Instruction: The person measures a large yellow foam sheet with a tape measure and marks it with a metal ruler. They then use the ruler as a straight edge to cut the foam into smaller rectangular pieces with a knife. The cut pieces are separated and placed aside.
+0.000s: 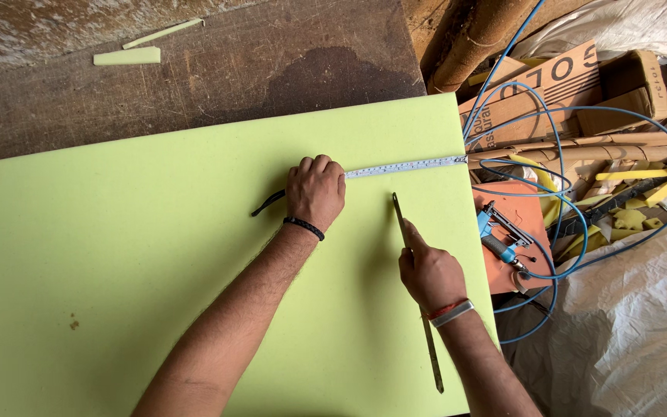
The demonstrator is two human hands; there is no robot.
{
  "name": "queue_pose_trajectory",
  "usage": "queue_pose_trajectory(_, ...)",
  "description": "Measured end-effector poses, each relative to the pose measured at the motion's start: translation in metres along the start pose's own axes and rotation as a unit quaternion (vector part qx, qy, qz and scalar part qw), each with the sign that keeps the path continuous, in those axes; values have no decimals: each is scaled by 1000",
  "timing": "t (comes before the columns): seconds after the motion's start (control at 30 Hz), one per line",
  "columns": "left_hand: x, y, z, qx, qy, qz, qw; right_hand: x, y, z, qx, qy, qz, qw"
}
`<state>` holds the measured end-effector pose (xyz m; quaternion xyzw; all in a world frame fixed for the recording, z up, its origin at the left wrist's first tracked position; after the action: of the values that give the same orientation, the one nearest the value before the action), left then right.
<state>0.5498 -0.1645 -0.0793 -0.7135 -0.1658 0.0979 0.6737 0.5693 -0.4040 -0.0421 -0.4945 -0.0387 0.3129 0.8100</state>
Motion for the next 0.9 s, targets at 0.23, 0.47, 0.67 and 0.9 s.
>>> queue_pose_trajectory(0.23, 3, 0, -2, 1, 1, -1, 1000, 86, -77, -74, 217, 16, -206, 954)
queue_pose_trajectory(0.47, -7, -4, -2, -6, -1, 17, 1000, 135, -67, -102, 321, 170, -105, 926)
queue_pose_trajectory(0.67, -11, -11, -5, -23, -5, -8, 1000, 130, -62, -108, 412, 188, -82, 888)
queue_pose_trajectory(0.9, -13, -16, -5, -18, -3, 13, 1000, 123, -62, -99, 348, 197, -84, 913)
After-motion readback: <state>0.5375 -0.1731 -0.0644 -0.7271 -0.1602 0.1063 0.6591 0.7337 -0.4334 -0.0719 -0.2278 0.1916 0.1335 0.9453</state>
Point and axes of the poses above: each hand's wrist, its own x-axis towards the middle knuckle, its own y-axis out of the palm, z = x × y, the point moved 4 cm from there along x, towards the middle knuckle, and after that the axes turned 11 degrees about x, right-handed, at the moved point
